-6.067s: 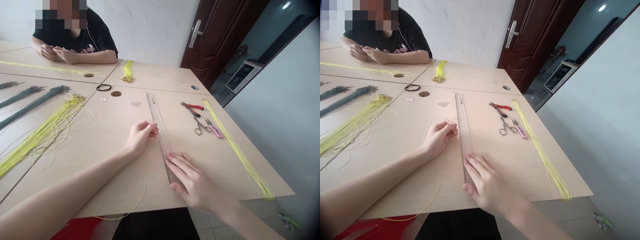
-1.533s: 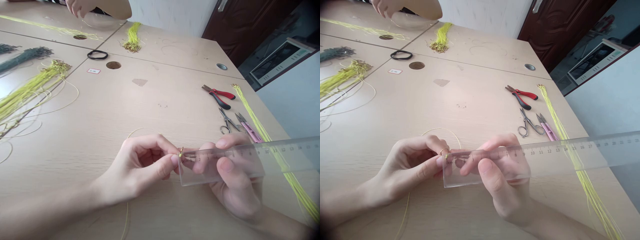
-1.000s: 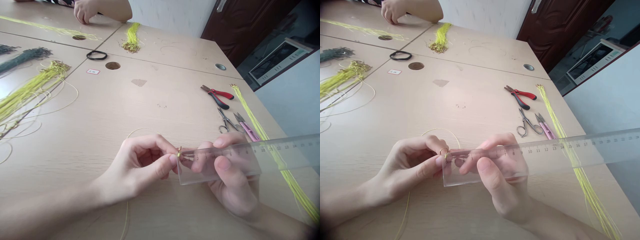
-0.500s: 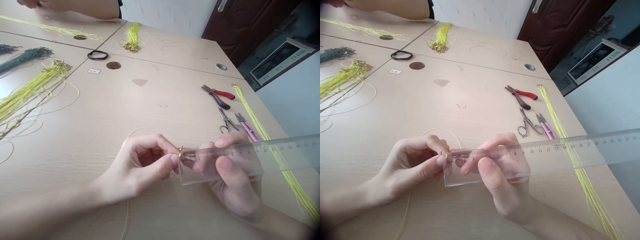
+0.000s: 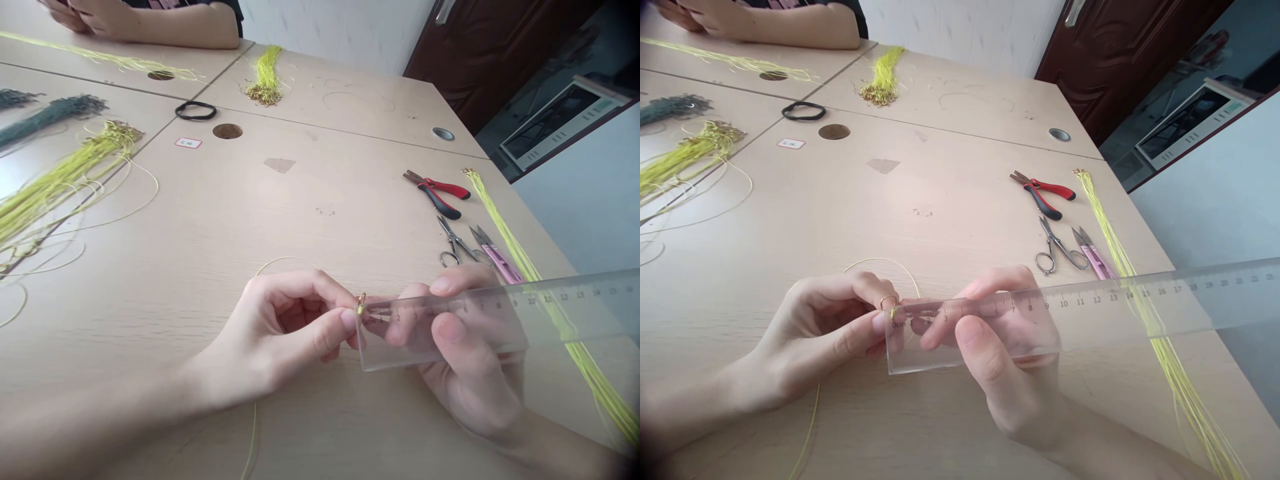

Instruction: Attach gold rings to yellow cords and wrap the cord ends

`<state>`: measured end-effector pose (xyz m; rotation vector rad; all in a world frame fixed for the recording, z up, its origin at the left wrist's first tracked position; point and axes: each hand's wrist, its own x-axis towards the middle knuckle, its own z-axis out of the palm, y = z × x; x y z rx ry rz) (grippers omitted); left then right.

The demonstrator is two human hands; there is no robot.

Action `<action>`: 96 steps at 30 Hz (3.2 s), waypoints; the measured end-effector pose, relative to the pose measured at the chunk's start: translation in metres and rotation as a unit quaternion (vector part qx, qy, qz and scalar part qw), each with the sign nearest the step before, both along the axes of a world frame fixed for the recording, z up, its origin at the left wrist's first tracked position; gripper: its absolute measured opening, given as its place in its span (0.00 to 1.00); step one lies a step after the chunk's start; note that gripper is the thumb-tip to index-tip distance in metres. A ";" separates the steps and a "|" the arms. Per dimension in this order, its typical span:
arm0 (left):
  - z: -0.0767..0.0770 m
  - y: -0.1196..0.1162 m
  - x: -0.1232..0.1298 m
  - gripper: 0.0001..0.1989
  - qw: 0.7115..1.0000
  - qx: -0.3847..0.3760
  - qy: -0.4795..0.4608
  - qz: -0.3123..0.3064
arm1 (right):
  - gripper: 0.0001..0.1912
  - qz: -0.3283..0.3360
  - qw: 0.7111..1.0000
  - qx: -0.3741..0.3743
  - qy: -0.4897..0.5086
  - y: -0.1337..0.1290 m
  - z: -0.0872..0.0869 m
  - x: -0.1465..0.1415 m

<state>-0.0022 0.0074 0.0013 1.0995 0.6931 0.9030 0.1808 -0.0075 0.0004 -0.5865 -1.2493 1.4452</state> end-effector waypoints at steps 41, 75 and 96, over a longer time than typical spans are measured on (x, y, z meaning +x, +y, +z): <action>0.003 0.001 0.001 0.05 1.000 -0.001 0.007 0.002 | 0.06 -0.032 0.998 -0.020 -0.049 -0.002 0.002 0.001; -0.005 0.005 -0.001 0.06 0.994 -0.031 0.048 0.098 | 0.13 -0.057 0.960 -0.139 -0.236 0.018 0.017 0.019; 0.005 0.005 0.001 0.10 0.993 -0.004 0.109 0.046 | 0.21 0.013 0.740 -0.189 -0.645 0.039 0.014 0.026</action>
